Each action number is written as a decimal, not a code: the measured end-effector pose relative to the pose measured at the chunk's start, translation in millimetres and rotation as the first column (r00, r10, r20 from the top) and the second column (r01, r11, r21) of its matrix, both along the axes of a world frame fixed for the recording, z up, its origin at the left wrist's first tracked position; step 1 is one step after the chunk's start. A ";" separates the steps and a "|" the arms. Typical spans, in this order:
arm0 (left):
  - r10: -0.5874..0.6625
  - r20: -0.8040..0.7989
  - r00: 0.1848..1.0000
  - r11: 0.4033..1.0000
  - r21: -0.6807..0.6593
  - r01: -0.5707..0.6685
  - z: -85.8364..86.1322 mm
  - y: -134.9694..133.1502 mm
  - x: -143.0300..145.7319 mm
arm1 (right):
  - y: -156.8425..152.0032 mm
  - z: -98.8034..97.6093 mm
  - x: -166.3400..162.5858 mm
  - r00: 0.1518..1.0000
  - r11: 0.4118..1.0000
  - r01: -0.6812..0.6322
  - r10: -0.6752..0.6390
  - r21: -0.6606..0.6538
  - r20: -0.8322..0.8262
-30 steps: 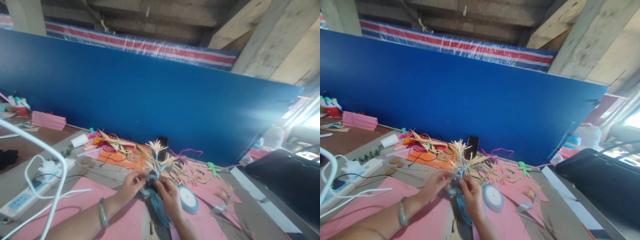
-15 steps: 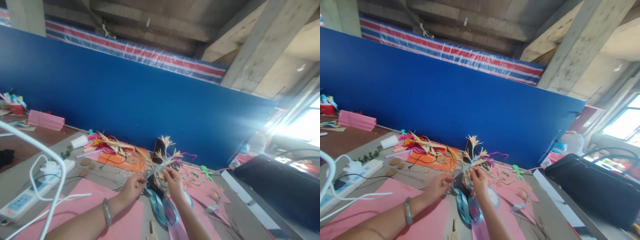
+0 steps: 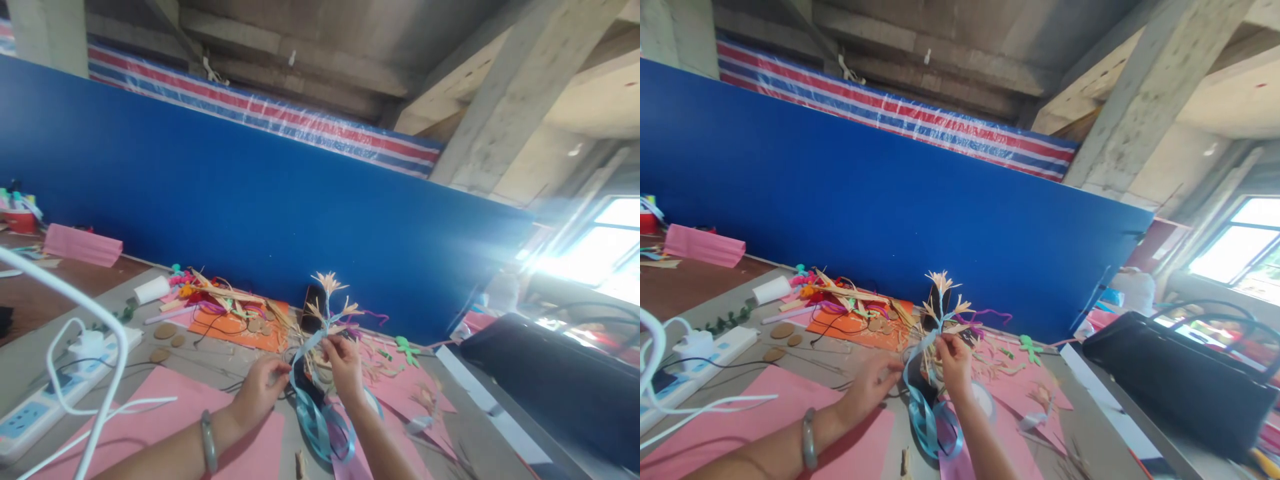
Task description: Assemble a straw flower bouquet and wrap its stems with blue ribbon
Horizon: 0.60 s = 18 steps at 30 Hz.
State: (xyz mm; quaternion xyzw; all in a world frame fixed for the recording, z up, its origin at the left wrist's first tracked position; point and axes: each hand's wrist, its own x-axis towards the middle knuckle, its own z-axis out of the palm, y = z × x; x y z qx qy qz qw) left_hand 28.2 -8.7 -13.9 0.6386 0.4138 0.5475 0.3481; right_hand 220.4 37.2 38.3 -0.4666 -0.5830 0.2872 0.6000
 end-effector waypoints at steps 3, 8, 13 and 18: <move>0.012 0.003 1.000 1.000 0.024 -0.012 7.6 -4.5 -1.3 | -12.7 -2.9 -13.4 0.998 0.998 -0.056 0.056 0.000 0.009; 0.011 0.003 1.000 1.000 0.023 -0.011 7.9 -5.4 0.6 | -24.5 -5.9 -28.6 0.993 0.993 -0.117 0.117 -0.010 0.014; 0.061 0.078 0.995 0.998 -0.016 -0.060 2.8 0.7 -1.7 | -29.7 -0.3 -31.2 0.986 0.983 -0.169 0.169 -0.074 -0.012; 0.063 0.256 0.965 0.996 -0.077 -0.045 6.6 0.2 -2.6 | -38.5 3.5 -34.8 0.960 0.947 -0.279 0.277 -0.157 -0.037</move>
